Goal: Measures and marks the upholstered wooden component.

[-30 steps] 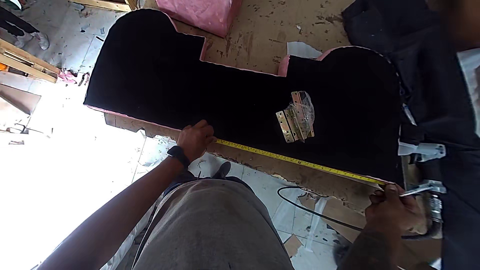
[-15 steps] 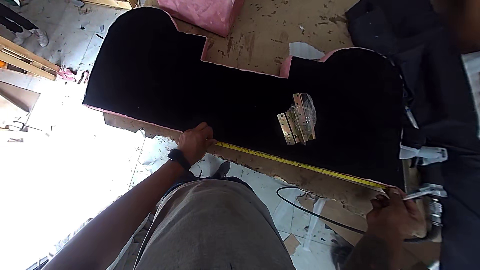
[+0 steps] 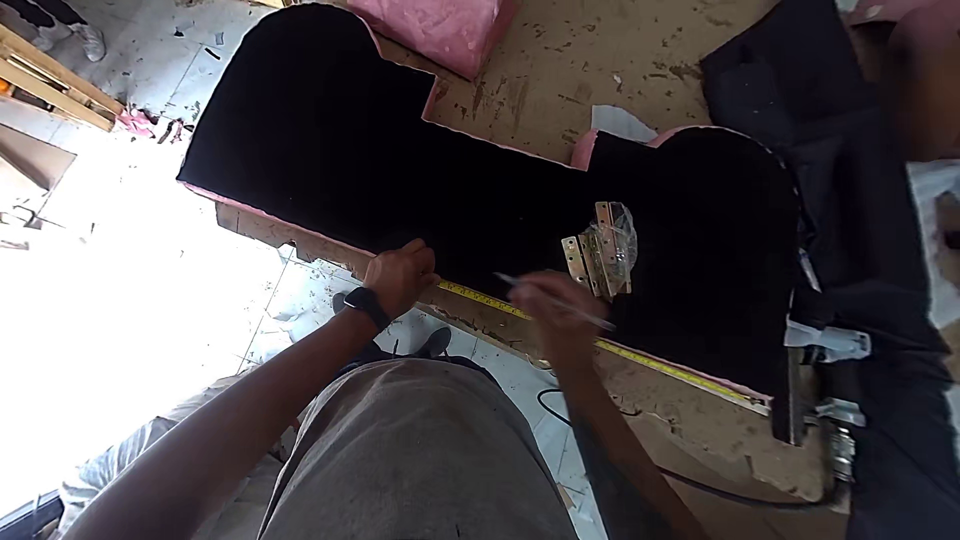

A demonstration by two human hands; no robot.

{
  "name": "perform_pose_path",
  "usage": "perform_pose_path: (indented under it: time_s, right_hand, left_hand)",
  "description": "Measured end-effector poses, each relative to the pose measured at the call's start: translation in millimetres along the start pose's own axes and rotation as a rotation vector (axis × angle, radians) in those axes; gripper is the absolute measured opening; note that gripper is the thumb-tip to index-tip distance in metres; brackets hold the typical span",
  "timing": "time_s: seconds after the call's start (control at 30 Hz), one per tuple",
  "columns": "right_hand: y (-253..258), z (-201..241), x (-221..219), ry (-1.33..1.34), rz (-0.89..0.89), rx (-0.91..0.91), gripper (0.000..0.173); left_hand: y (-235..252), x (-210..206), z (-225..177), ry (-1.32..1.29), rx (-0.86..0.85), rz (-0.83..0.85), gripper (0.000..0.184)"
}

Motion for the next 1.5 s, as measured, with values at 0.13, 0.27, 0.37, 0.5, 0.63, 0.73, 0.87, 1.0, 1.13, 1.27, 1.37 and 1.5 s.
perform_pose_path:
  time_s: [0.13,0.27,0.37,0.5,0.63,0.73,0.87,1.0,1.13,1.27,1.37,1.5]
  right_hand:
    - [4.2,-43.9,-57.6,-0.090,0.209,0.078,0.015]
    - [2.7,-50.8,-64.3,-0.145,0.252,0.116,0.013]
    - [1.4,-51.3,-66.9,-0.176,0.271,0.136,0.012]
    - [2.4,-52.3,-69.0,-0.197,0.294,0.164,0.013]
    - [1.9,-52.2,-71.0,-0.209,0.294,0.172,0.013]
    - [1.0,-52.9,-71.9,-0.216,0.299,0.182,0.013]
    - [0.8,-53.1,-72.2,-0.196,0.339,0.192,0.012]
    - [1.8,-51.5,-70.9,-0.179,0.307,0.176,0.013]
    - [1.3,-52.5,-73.9,-0.186,0.336,0.171,0.013]
    - [-0.8,-40.4,-55.1,-0.005,0.288,0.096,0.014]
    - [-17.0,-32.1,-17.7,0.071,0.124,0.021,0.025]
    - [-84.0,-21.5,37.5,0.038,-0.306,-0.224,0.025]
  left_hand:
    - [-1.4,0.2,0.1,-0.009,-0.018,-0.017,0.027]
    - [-1.9,0.4,-0.3,-0.017,-0.014,-0.003,0.026]
    - [-3.3,0.1,-2.4,-0.005,-0.039,0.001,0.025]
    - [-2.2,1.0,-2.3,0.007,-0.057,-0.008,0.024]
    - [-2.6,0.4,-2.1,0.010,-0.046,0.011,0.024]
    - [-2.4,1.4,-2.7,0.012,-0.056,0.012,0.025]
    - [-2.1,1.5,-2.9,0.024,-0.069,0.016,0.025]
    - [-1.1,2.8,-2.2,0.023,-0.081,0.035,0.024]
    - [-3.6,4.0,-1.0,0.004,-0.090,0.045,0.023]
    - [-18.5,1.9,-5.9,-0.017,-0.175,0.241,0.029]
    - [-46.0,-10.4,-9.4,-0.075,-0.267,0.508,0.036]
    - [-87.4,-28.8,8.9,-0.191,-0.375,0.721,0.034]
Point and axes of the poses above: each hand's wrist, its own y-axis towards the middle knuckle, its own x-axis out of the back of the hand, z = x × y, the point moved 6 cm from there along y, towards the middle knuckle
